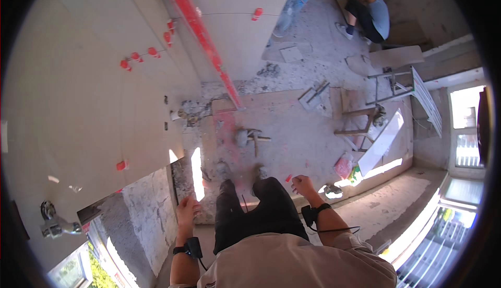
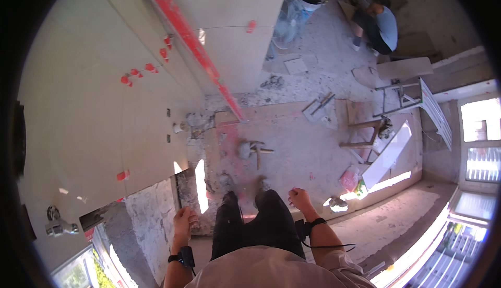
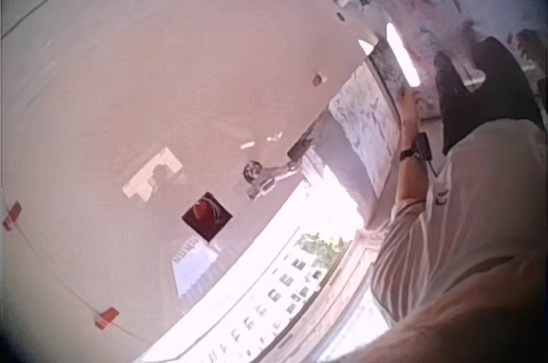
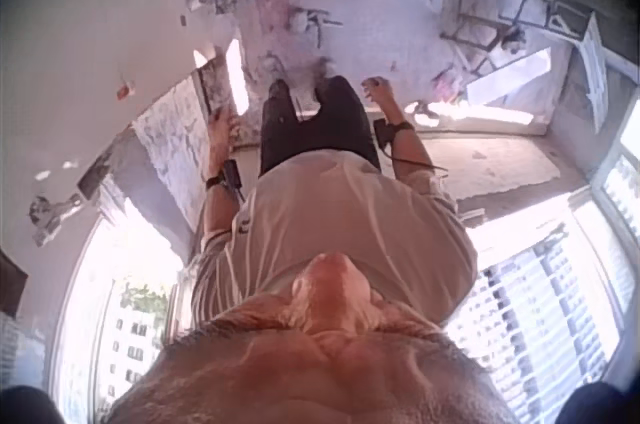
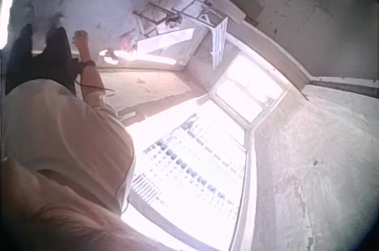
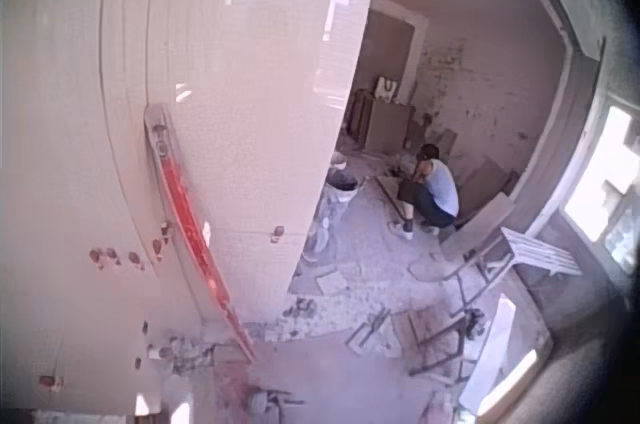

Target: The recorder applies mortar to the back of a tile using a trowel and then fixes the tile onto a wall, adjusting it with a rubber mallet.

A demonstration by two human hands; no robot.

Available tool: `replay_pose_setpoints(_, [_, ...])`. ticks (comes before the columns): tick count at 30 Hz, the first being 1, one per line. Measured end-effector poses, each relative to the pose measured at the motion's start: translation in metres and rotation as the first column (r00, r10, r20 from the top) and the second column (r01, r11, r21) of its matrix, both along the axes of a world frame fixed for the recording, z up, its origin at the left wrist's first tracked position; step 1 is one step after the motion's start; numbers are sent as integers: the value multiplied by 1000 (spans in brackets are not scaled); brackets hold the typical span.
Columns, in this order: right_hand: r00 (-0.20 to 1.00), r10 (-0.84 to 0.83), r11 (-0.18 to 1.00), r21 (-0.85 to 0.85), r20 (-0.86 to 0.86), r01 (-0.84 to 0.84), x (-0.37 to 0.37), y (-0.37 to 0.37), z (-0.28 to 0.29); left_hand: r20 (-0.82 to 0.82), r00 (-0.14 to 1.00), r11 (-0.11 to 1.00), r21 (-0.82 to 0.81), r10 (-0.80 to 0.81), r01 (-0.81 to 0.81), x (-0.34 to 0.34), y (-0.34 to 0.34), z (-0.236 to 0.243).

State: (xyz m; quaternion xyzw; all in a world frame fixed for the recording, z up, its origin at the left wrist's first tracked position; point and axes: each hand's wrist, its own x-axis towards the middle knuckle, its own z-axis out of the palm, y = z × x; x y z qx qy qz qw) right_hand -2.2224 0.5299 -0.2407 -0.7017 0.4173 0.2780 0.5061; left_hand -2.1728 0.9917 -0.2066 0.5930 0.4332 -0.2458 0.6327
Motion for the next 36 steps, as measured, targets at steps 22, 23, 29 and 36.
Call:
replay_pose_setpoints(22, [926,-138,983,-166,-352,84,-142,-167,-362,-740,574,921,-162,-350,353,4,-187,-150])
replay_pose_setpoints(23, [928,-67,986,-164,-366,6,-155,-167,-391,-759,543,905,-144,-361,401,11,-189,-151])
replay_pose_setpoints(29, [947,81,958,-238,-311,-161,-200,-149,-522,-817,380,793,-145,-433,592,56,-195,-164])
replay_pose_setpoints(36, [930,-219,929,-354,-296,106,-171,-137,-564,-816,450,743,38,-363,668,71,-197,-180])
